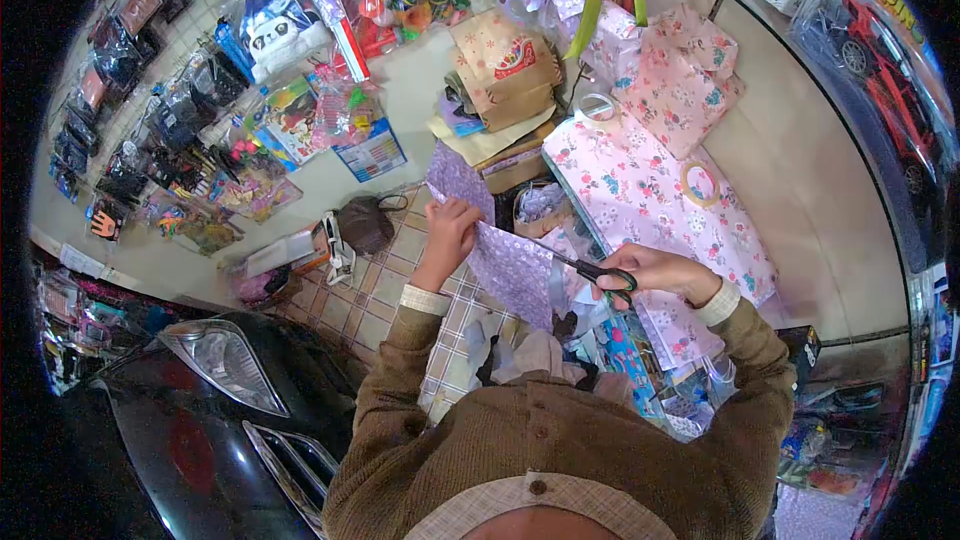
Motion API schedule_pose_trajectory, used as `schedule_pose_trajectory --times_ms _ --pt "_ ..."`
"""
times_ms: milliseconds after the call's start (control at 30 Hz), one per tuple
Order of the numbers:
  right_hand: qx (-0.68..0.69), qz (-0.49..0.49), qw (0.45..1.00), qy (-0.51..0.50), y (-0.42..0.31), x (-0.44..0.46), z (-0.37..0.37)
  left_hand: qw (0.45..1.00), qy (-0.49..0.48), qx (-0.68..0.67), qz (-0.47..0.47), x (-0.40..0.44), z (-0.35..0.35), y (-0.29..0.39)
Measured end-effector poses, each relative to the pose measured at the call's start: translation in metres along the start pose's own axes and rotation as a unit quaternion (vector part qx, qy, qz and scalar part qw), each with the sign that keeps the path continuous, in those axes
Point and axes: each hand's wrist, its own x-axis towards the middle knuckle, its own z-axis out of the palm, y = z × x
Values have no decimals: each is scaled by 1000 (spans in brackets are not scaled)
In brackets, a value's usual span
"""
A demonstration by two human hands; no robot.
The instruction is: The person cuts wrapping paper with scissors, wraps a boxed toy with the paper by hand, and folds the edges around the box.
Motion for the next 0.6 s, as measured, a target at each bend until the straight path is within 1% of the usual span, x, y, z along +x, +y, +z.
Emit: schedule_pose_trajectory --times_ms 67,200,300,367,500,600 --pt "4 11 1000 10 -10 -4 4 1000 -3 1 1 0 -1 0" --pt "-10 -18 1000 -18 -5 0 4 1000 -1 -26 -15 1 -3 3" --pt "7 -25 999 -42 -3 3 2 1000 -2 -9 9 5 -4 9" --pt "29 -19 997 -62 6 10 -4 1000 -11 -16 6 7 -5 12" --pt "-7 -20 998 -61 3 9 -2 999 -6 -22 26 6 -6 13" --pt "-20 -20 999 -45 1 7 -1 1000 -19 -7 18 3 -6 11"
